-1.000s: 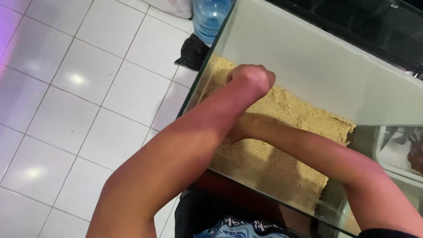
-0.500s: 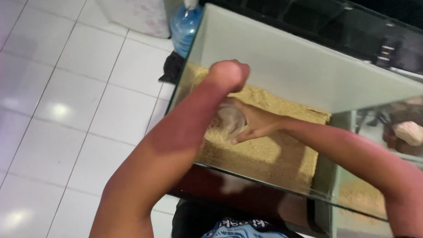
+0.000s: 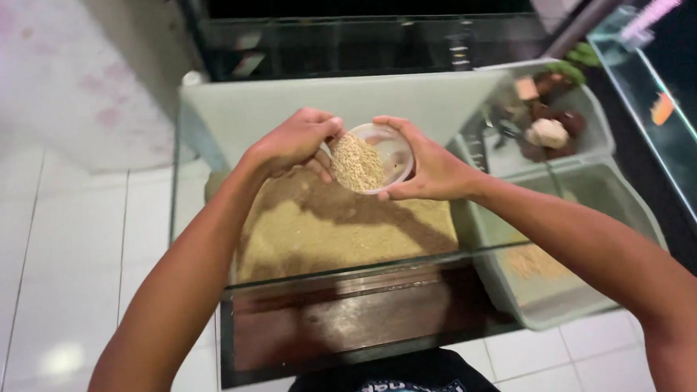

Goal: A person is seen arranging various decorations like a miniature tree, a small house, and rocks inside a glass aquarium, then pouring sand or substrate into it using a plastic cup.

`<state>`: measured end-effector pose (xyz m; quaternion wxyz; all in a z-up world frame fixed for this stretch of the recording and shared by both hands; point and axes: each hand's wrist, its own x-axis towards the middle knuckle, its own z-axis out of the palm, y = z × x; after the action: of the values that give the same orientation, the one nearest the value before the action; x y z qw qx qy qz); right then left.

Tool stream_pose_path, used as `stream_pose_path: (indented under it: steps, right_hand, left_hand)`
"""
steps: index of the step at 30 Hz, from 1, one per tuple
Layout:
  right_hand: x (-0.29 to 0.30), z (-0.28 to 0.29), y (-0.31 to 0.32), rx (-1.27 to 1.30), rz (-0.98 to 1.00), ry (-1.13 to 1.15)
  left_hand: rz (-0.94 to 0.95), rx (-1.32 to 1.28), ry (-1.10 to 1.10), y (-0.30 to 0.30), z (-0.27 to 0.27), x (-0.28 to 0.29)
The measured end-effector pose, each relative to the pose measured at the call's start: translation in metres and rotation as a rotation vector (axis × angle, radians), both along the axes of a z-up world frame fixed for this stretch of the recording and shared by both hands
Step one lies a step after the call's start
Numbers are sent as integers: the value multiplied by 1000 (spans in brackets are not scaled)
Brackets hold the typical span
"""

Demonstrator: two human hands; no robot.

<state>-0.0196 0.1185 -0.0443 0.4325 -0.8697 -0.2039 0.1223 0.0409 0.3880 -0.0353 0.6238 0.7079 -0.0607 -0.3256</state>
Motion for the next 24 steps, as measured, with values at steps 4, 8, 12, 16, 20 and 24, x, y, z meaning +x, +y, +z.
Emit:
stream_pose_path:
  steps: [4,8,12,16,20,24]
  right_hand:
    - [-16,8,-31,-15,-151,-73]
    - [-39,25,-67,19,-255,-124]
    - [-67,39,-117,45,-391,-236]
    - [-116,55,-166,32,-502,-287]
    - [-159,71,-204,-106,-670,-187]
    - [-177,53,-238,-262,-644,-196]
  left_hand:
    - [-3,-62,-51,-33,16,-6]
    - [-36,-77,-92,-84,27,3]
    - [-165,-99,-129,-156,45,8]
    - [-346,-125,-135,-242,36,4]
    - [-557,-66,-218,-314,19,-8]
    - [-1002,385,-795,-396,-66,26]
